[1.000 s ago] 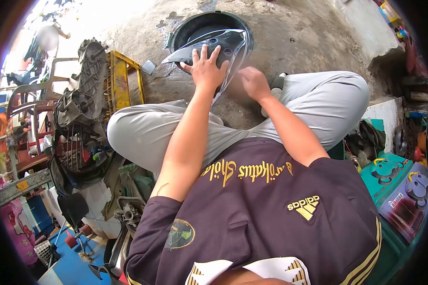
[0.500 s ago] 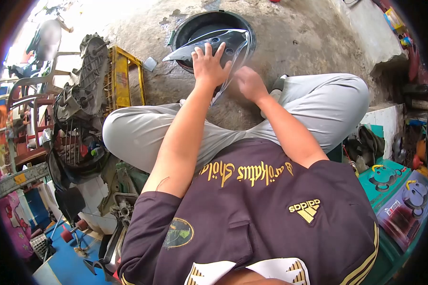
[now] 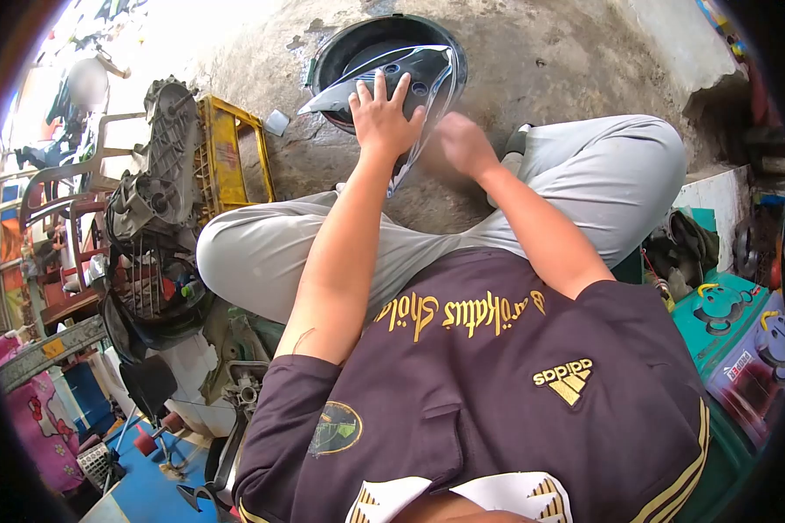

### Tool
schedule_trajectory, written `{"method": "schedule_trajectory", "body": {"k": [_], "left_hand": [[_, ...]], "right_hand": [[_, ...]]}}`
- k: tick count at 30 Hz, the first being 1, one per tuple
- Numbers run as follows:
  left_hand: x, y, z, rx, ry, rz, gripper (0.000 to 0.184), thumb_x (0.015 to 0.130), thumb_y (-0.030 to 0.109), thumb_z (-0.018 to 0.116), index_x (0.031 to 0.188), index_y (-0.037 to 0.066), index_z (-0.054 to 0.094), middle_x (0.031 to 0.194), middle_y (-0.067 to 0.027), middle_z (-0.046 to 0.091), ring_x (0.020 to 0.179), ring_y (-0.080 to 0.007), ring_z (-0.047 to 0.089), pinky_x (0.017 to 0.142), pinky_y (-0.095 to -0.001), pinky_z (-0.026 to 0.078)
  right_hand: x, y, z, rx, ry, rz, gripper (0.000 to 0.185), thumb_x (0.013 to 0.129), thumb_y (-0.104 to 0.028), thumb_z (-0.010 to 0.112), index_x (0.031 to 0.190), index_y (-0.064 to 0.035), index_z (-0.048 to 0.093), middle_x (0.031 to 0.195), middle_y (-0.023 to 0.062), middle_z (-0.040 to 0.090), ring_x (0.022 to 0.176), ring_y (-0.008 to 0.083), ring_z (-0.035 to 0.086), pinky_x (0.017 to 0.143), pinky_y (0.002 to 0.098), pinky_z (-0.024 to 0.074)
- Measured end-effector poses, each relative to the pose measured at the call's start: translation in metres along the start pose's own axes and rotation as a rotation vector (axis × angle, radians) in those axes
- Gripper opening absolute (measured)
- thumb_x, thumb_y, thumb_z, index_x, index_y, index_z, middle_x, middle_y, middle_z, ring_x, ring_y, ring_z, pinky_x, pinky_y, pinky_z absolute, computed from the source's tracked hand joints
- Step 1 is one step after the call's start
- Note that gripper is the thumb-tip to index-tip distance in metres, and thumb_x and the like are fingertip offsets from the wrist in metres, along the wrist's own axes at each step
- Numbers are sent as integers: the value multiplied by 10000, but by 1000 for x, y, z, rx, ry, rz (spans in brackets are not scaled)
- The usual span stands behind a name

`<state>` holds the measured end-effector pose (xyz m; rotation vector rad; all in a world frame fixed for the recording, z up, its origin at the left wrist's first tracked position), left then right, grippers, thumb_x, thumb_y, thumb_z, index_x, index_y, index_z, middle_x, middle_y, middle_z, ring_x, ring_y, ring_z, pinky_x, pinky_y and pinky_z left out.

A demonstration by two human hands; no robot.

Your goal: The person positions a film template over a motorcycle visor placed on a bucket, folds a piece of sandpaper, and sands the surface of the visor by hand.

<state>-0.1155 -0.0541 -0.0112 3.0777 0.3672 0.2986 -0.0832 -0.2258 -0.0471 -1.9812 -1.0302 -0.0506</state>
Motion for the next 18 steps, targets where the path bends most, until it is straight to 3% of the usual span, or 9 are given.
{"method": "schedule_trajectory", "body": {"k": [2,4,7,9,11,16,18], "left_hand": [[0,2,1,-12,7,5,735,948,603,577,1620,320,486,1680,-208,413,1518,-518,366,1249,-589,251],[0,2,0,49,67,11,729,939,615,613,1600,328,510,1647,-197,467,1471,-507,445,1210,-584,314],[0,1,0,44,54,17,726,940,619,606,1599,328,511,1644,-191,472,1470,-502,447,1209,-583,313],[2,1,0,57,46,13,727,940,622,604,1599,328,511,1642,-190,475,1469,-502,449,1209,-585,312],[2,4,0,64,43,8,729,940,626,601,1599,328,510,1640,-188,477,1467,-501,450,1210,-587,311],[1,3,-1,77,22,5,739,938,633,600,1604,330,502,1641,-185,476,1470,-496,446,1198,-584,322],[0,4,1,75,19,4,738,939,632,600,1606,332,500,1642,-184,475,1467,-495,447,1195,-584,324]], "right_hand": [[0,1,1,-9,32,11,111,901,-44,706,995,-19,761,955,185,707,963,398,693,862,471,562],[5,8,-6,31,137,56,106,898,-41,704,987,-24,758,963,183,696,956,402,682,865,478,558],[1,3,-2,-9,5,9,110,906,-36,695,990,-23,765,986,183,696,970,399,677,868,479,556],[-1,-4,3,43,12,-53,108,909,-33,690,983,-22,769,995,181,696,980,398,674,866,480,555],[4,8,-5,15,117,49,102,899,-35,696,972,-20,766,1000,170,696,984,390,677,874,475,557],[-3,-1,1,23,23,29,96,896,-29,691,959,-14,762,982,165,696,977,380,695,862,462,567],[2,6,-5,34,82,71,92,893,-27,690,955,-10,756,985,166,696,977,382,693,867,464,565]]}}
Point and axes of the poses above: each hand's wrist, its own x-axis towards the middle knuckle, its own z-axis out of the palm, y = z × x, the point moved 5 cm from there along x, towards the middle knuckle
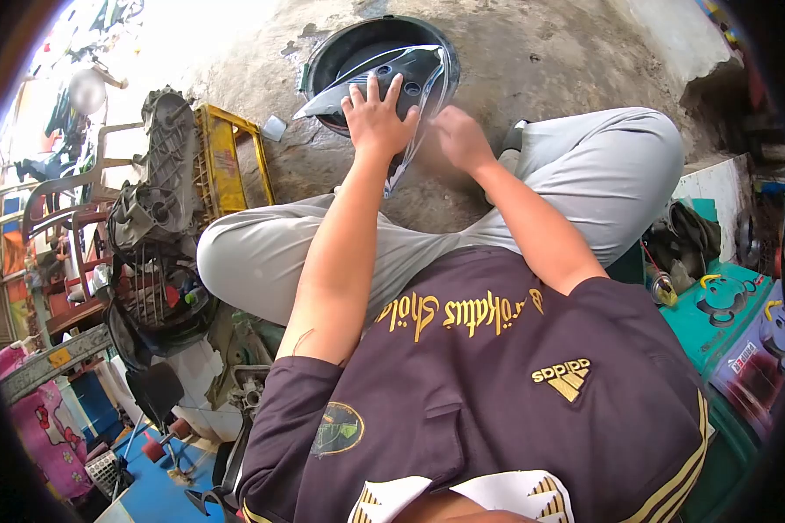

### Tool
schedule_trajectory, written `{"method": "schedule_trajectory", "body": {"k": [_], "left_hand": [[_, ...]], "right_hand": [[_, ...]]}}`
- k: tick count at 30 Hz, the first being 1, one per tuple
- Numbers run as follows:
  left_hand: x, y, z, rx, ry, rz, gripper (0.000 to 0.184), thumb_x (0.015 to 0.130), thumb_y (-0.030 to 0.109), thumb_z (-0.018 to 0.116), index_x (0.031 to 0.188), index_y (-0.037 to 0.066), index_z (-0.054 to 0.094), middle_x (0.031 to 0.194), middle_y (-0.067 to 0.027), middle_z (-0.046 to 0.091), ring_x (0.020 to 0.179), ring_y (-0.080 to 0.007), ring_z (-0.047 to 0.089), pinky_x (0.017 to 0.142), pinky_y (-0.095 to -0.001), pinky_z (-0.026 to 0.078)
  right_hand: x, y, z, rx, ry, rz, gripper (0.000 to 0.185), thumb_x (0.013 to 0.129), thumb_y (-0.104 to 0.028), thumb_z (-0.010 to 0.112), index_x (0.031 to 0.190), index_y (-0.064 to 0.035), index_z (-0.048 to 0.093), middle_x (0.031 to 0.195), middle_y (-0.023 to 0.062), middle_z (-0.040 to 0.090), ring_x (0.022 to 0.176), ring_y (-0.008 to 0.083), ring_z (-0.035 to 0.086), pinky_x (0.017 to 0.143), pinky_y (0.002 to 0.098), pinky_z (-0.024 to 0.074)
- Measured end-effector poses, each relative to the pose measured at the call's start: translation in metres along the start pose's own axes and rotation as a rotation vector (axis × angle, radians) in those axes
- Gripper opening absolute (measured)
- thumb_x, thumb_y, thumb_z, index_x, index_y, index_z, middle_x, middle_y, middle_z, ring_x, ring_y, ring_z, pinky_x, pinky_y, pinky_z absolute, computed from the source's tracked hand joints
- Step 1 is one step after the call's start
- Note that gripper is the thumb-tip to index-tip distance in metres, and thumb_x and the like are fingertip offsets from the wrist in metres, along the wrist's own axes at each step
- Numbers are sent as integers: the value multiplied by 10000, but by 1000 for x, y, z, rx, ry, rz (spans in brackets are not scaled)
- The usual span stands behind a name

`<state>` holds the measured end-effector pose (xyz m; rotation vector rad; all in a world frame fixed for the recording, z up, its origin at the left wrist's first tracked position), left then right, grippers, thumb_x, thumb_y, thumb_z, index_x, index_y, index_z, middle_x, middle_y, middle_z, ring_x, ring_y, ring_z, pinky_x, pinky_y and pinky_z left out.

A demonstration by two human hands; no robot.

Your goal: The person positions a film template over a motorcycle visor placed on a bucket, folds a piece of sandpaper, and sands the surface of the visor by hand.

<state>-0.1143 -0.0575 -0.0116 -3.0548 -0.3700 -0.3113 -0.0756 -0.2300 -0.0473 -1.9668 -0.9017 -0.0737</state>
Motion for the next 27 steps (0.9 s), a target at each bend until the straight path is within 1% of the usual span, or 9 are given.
{"method": "schedule_trajectory", "body": {"k": [2,7,11,15,16,19,21,24,27], "left_hand": [[1,-1,1,-7,11,3,737,941,629,601,1607,333,497,1643,-183,472,1457,-495,454,1191,-589,324],[-1,1,-4,-12,1,8,741,936,627,610,1605,326,501,1638,-183,478,1464,-490,445,1188,-586,321],[1,-1,-4,1,-7,5,744,933,628,612,1604,325,502,1642,-177,474,1462,-486,445,1183,-593,321],[-1,0,-2,-7,-6,3,750,936,634,602,1612,331,489,1648,-173,467,1464,-484,441,1190,-587,315],[0,0,-2,-4,-11,1,751,936,634,602,1615,333,485,1645,-172,469,1465,-481,440,1191,-586,314],[3,-1,-5,3,-19,-9,754,936,632,602,1618,335,480,1645,-169,470,1470,-476,437,1195,-584,309],[2,-1,-5,-1,-29,-11,755,936,630,603,1620,336,478,1647,-167,469,1473,-474,435,1197,-584,306],[2,1,-4,7,-4,-11,758,934,631,605,1620,337,477,1651,-165,463,1476,-467,432,1200,-586,300],[2,-2,-5,2,-40,-14,759,936,632,602,1624,340,471,1660,-164,454,1479,-467,428,1200,-585,300]], "right_hand": [[5,6,-3,16,63,26,89,889,-25,689,951,-6,750,987,167,695,977,385,692,873,466,563],[-5,-5,5,-30,-33,-80,109,889,-31,692,965,-8,766,981,186,701,973,401,687,875,476,557],[5,4,-4,65,39,83,118,889,-21,683,976,-4,760,976,194,695,951,407,686,855,481,557],[-3,-2,5,22,-9,-39,113,905,-37,696,985,-3,768,993,197,705,942,408,698,847,470,565],[2,2,0,31,70,16,105,894,-34,699,973,-4,761,988,194,704,951,406,700,850,469,565],[1,3,0,71,24,80,102,893,-36,700,969,-4,759,988,195,703,952,404,700,851,471,565],[-6,0,8,16,-49,-21,116,909,-54,707,995,-5,769,998,196,707,948,403,702,846,469,564],[2,5,1,15,82,29,130,907,-36,684,999,0,769,997,202,712,939,409,703,840,472,560],[4,6,-1,61,41,95,124,905,-37,685,990,3,766,998,204,714,940,411,703,839,475,561]]}}
Point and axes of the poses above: each hand's wrist, its own x-axis towards the middle knuckle, its own z-axis out of the palm, y = z × x, the point moved 5 cm from there along x, towards the middle knuckle
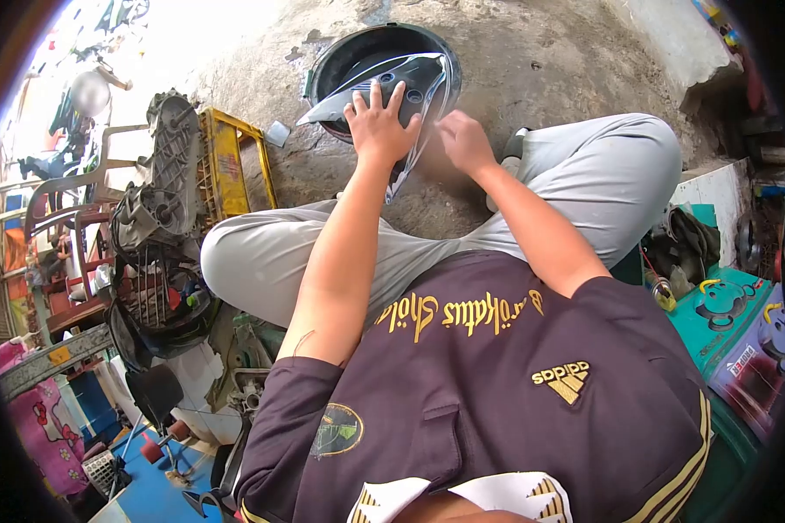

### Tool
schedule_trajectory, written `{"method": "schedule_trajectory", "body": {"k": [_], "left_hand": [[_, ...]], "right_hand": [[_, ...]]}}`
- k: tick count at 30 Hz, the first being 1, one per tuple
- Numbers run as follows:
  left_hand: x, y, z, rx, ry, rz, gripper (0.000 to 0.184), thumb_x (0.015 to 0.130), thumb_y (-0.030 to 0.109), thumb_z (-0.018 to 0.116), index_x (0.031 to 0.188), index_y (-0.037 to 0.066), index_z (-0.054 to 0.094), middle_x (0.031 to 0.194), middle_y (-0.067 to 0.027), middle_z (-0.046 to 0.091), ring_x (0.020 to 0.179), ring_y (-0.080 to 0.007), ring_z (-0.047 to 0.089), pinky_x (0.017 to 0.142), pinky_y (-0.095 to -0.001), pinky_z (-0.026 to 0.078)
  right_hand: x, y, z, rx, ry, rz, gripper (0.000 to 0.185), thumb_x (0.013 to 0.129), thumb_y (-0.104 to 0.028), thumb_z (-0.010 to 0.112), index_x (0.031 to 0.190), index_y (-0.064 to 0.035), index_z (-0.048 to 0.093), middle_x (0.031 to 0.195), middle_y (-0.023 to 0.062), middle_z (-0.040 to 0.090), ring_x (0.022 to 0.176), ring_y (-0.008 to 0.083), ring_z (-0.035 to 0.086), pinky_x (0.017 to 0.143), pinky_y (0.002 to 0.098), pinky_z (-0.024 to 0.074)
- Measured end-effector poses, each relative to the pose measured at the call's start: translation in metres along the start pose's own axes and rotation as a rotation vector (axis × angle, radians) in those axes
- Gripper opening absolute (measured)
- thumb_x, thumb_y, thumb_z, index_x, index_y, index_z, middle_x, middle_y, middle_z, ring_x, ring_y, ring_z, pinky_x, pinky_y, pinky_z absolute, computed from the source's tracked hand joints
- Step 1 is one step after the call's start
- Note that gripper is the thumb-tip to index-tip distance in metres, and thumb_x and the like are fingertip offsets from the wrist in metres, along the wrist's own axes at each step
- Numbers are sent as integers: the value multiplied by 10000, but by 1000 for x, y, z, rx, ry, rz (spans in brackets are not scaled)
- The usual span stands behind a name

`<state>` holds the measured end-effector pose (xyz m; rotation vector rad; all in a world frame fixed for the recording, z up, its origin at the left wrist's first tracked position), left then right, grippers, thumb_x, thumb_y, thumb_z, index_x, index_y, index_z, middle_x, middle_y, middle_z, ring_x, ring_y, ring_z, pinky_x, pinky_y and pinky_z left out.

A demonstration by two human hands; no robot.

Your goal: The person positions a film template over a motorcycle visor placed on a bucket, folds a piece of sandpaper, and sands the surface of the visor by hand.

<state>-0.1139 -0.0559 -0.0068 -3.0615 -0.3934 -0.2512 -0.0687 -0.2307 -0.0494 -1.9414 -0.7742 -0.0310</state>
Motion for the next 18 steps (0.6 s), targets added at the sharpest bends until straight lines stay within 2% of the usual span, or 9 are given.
{"method": "schedule_trajectory", "body": {"k": [1,4,5,8,12,13,16,18], "left_hand": [[0,0,0,3,0,0,758,935,632,603,1622,339,475,1660,-163,454,1479,-466,428,1199,-583,301],[-1,1,2,-3,3,0,754,935,633,602,1618,338,482,1662,-162,453,1480,-465,428,1197,-579,304],[1,1,2,-7,12,-1,751,935,634,601,1615,337,485,1662,-161,452,1481,-466,427,1196,-578,305],[1,1,1,-8,0,-4,749,934,635,601,1611,334,492,1662,-160,454,1484,-466,424,1196,-577,304],[0,1,4,-1,34,5,750,932,636,599,1610,333,493,1654,-161,462,1481,-469,426,1193,-579,305],[0,1,4,0,25,7,750,931,637,599,1609,332,495,1649,-162,468,1477,-470,430,1191,-581,306],[0,-1,3,1,17,7,751,931,638,596,1610,333,494,1640,-162,477,1472,-472,436,1187,-584,309],[1,0,4,7,32,14,750,932,636,595,1610,333,493,1645,-162,472,1473,-475,435,1185,-579,308]], "right_hand": [[-7,-7,4,-28,-45,-69,118,913,-53,697,991,3,766,992,204,716,941,409,704,835,473,564],[-6,-5,4,-43,-8,-92,119,918,-63,697,991,-1,769,984,204,717,945,407,706,839,470,569],[1,0,-1,-55,72,-58,122,917,-52,685,991,-6,770,978,200,717,945,405,706,839,474,569],[4,3,-4,-15,29,34,121,918,-50,682,985,-10,775,989,194,721,943,402,708,836,473,570],[-8,-5,4,-72,-58,-95,106,919,-53,696,972,-15,781,995,190,728,933,397,717,831,469,574],[0,-2,0,-51,53,-59,94,913,-51,703,965,-15,773,983,187,723,936,396,713,831,472,572],[6,2,-1,-16,18,-6,90,909,-42,701,964,-17,767,985,184,716,944,394,710,831,471,572],[-6,-6,4,-20,2,-82,88,915,-47,704,973,-13,762,962,178,706,920,396,702,840,471,569]]}}
Point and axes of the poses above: each hand's wrist, its own x-axis towards the middle knuckle, its own z-axis out of the palm, y = z × x, the point moved 5 cm from there along x, towards the middle knuckle
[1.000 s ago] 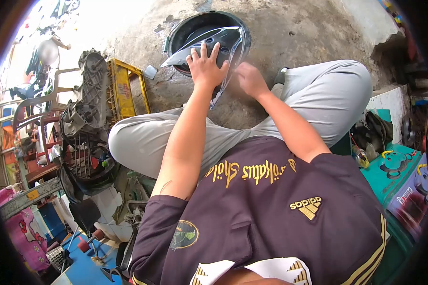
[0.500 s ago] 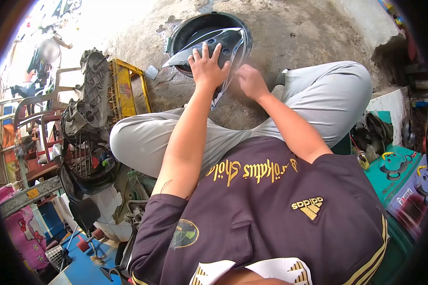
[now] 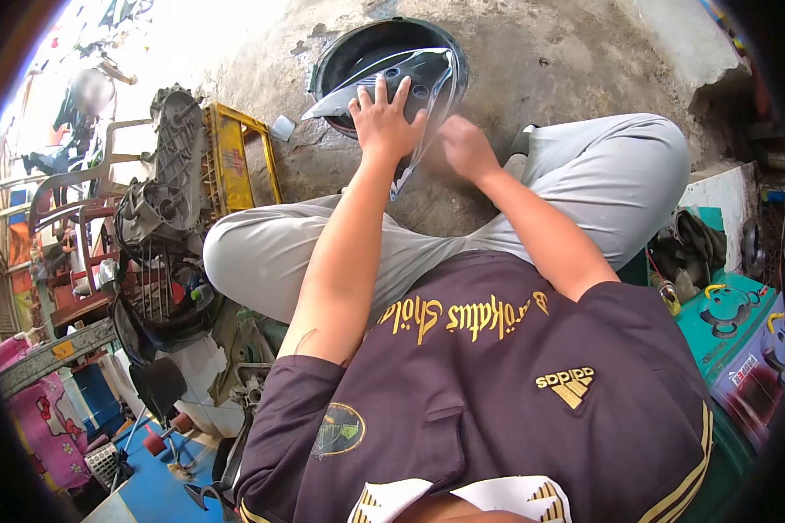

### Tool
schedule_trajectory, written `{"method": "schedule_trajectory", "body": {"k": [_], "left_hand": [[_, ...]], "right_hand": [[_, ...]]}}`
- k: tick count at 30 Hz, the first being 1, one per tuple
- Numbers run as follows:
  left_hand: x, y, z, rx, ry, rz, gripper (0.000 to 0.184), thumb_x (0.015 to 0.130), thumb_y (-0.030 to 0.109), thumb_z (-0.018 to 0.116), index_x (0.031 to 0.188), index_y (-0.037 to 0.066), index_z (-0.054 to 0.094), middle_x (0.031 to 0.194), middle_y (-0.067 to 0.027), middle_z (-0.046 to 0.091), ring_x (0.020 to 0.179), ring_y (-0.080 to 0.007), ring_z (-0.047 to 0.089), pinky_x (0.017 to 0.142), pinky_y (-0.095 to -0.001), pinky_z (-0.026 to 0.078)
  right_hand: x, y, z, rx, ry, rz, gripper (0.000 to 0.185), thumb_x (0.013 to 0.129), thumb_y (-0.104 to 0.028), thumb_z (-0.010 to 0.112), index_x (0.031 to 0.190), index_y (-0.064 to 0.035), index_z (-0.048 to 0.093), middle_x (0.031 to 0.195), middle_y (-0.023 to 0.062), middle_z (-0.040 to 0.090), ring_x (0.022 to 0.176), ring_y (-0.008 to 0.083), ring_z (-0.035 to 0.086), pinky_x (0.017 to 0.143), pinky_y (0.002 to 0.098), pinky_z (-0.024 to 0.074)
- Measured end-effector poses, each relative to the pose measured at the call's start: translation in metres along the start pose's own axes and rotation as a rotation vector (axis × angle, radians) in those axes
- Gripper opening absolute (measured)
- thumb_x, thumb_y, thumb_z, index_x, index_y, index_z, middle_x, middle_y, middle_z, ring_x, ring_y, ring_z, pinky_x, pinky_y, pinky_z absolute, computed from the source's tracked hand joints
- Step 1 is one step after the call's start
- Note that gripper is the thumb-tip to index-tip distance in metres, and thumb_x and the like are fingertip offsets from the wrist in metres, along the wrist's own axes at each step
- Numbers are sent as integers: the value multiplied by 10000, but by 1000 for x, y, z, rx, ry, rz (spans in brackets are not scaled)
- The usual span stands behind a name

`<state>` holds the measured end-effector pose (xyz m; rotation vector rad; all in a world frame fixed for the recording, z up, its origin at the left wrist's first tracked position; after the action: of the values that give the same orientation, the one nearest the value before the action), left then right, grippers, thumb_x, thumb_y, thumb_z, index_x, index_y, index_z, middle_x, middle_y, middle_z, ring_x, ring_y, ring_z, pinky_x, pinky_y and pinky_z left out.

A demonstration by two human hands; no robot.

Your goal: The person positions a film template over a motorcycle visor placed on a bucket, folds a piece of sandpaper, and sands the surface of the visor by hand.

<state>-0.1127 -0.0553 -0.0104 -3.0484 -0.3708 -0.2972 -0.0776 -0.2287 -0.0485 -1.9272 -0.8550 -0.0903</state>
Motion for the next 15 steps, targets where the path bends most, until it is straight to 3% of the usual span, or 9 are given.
{"method": "schedule_trajectory", "body": {"k": [2,3,6,10,14,15], "left_hand": [[-1,2,1,-2,6,0,748,933,635,595,1611,334,493,1654,-163,463,1469,-479,436,1186,-578,307],[0,2,1,-1,-5,-3,749,934,635,595,1612,335,490,1656,-164,461,1469,-479,438,1187,-578,308],[0,0,-2,2,-25,-6,754,937,637,594,1619,339,478,1655,-166,463,1472,-478,437,1190,-579,305],[-1,1,0,-48,-85,-24,755,938,634,570,1623,333,474,1682,-175,419,1516,-490,378,1237,-594,257],[1,1,-2,-51,-69,-20,742,939,629,566,1614,330,492,1674,-182,428,1503,-500,391,1233,-596,261],[0,-2,0,-48,-77,-26,742,939,629,566,1614,330,492,1674,-182,428,1503,-500,391,1233,-596,261]], "right_hand": [[-4,-7,4,-119,-87,-122,103,909,-45,704,991,-14,758,949,176,692,935,392,688,849,475,560],[3,-1,2,-178,-24,-89,92,899,-39,693,973,-15,744,940,174,673,955,386,669,856,479,550],[7,13,-4,-119,10,43,95,895,-26,668,961,-20,736,950,176,668,972,387,659,857,483,545],[-6,0,7,-128,-62,-118,99,910,-34,660,978,-25,732,943,183,659,957,401,655,857,498,537],[7,12,0,-94,22,-26,99,906,-28,663,978,-32,730,962,173,657,970,394,651,876,503,533],[-7,-4,8,-100,-89,-138,97,916,-28,657,975,-31,733,963,176,661,971,396,653,877,498,534]]}}
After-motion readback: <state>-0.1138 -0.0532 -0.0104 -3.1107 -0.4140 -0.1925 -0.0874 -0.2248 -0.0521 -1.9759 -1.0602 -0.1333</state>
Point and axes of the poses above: each hand's wrist, its own x-axis towards the middle knuckle, its own z-axis out of the palm, y = z × x, the point moved 5 cm from there along x, towards the middle knuckle
